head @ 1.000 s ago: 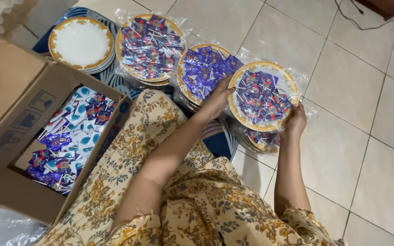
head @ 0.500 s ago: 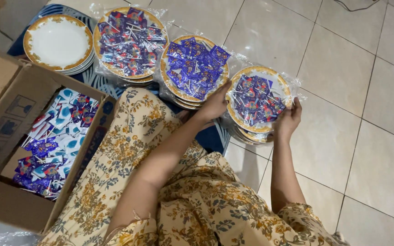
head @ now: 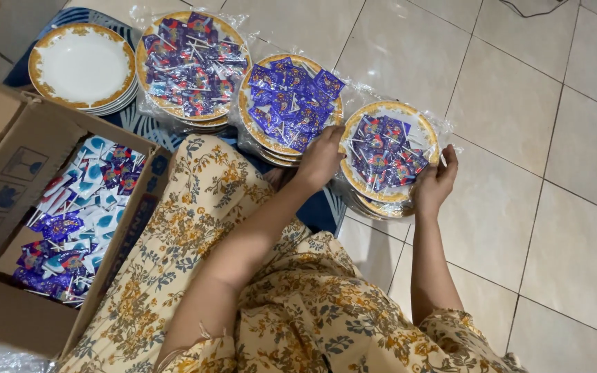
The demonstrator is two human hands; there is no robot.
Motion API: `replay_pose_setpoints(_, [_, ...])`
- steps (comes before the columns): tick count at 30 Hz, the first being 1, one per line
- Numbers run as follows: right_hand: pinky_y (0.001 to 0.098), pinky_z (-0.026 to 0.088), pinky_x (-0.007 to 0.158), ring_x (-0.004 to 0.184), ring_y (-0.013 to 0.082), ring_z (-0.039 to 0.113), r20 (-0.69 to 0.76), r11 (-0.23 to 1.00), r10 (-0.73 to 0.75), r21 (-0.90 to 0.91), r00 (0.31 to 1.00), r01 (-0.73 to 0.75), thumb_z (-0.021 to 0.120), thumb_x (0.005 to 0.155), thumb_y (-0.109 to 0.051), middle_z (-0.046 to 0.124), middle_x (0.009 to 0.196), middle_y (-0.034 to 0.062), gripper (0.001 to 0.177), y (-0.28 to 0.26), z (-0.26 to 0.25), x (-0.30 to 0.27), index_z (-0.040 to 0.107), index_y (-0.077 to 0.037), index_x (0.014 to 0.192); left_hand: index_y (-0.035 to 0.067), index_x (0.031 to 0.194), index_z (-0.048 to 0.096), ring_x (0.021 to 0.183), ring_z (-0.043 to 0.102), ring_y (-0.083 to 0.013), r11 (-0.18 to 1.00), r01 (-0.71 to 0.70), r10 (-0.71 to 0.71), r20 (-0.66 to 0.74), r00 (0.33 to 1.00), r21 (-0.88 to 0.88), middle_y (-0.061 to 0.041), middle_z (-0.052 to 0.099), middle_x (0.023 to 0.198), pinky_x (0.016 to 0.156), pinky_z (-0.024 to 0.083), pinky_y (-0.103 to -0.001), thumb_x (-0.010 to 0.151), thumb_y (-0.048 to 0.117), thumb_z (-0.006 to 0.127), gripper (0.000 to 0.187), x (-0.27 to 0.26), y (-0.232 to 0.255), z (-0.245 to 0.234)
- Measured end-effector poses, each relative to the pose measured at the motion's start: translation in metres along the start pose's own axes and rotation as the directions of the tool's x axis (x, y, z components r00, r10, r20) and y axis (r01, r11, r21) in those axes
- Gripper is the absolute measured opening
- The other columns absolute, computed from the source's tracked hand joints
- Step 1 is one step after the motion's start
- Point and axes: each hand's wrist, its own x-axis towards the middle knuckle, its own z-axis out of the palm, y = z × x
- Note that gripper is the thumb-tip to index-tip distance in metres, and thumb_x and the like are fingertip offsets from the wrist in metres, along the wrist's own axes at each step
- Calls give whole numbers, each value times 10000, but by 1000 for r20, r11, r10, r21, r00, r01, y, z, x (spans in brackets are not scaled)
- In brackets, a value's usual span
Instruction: Wrapping decorative plates in plastic and packing them into a box with candy packets.
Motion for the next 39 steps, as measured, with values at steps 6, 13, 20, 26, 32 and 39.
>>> replay_pose_setpoints(6, [548, 474, 1087, 1318, 435, 559, -7, 998, 50, 42, 999, -49, 461, 896, 116, 483, 1407, 242, 646, -11, -9, 6, 471, -109, 1502, 62, 1322, 604, 1052, 701, -378, 999, 20, -19, -30, 999, 26, -89, 596, 1235, 863, 603, -473, 969, 201, 612, 379, -10, -4, -8])
replay_pose_setpoints(13, [516, 496, 1054, 1256, 425, 589, -59, 995, -92, 34, 994, 94, 589, 888, 91, 547, 1283, 228, 494, -19, -9, 27, 616, -21, 1369, 120, 1298, 617, 1071, 684, -341, 1000, 20, -17, -250, 968, 9, -66, 614, 1168, 897, 587, -460, 930, 184, 601, 373, -11, -3, -44])
replay_pose_setpoints(20, [529, 426, 1114, 1294, 443, 538, 67, 981, -166, 107, 984, 159, 575, 936, 59, 593, 1287, 225, 428, -76, 48, 28, 621, -30, 1353, 99, 1345, 605, 1214, 596, -376, 998, 51, -60, -428, 902, -33, -100, 564, 1285, 1032, 485, -509, 871, 143, 641, 478, -3, -45, -94])
replay_pose_setpoints(26, [409, 466, 1070, 1234, 272, 590, 276, 944, -242, 290, 930, 160, 594, 943, 44, 663, 1260, 169, 434, -95, 148, 29, 631, -88, 1355, 43, 1342, 590, 1221, 567, -469, 994, 89, -109, -620, 777, -64, -183, 562, 1291, 1045, 455, -551, 851, 100, 667, 500, -17, -93, -174])
replay_pose_setpoints(32, [405, 492, 1047, 1198, 253, 607, 441, 888, -302, 453, 845, 81, 594, 935, 54, 680, 1217, 163, 418, -169, 252, 4, 650, -75, 1328, 14, 1344, 582, 1269, 534, -475, 973, 224, -183, -748, 638, -48, -204, 523, 1325, 1097, 427, -539, 804, 91, 731, 566, -44, -166, -247])
replay_pose_setpoints(39, [421, 516, 1015, 1188, 262, 636, 645, 848, -347, 526, 681, -65, 596, 926, 18, 695, 1194, 164, 404, -239, 373, -22, 672, -87, 1308, 83, 1523, 442, 1425, 433, -459, 787, 517, -583, -680, 444, -337, -182, 294, 1553, 1203, 341, -577, 830, 266, 780, 793, -47, -320, -285])
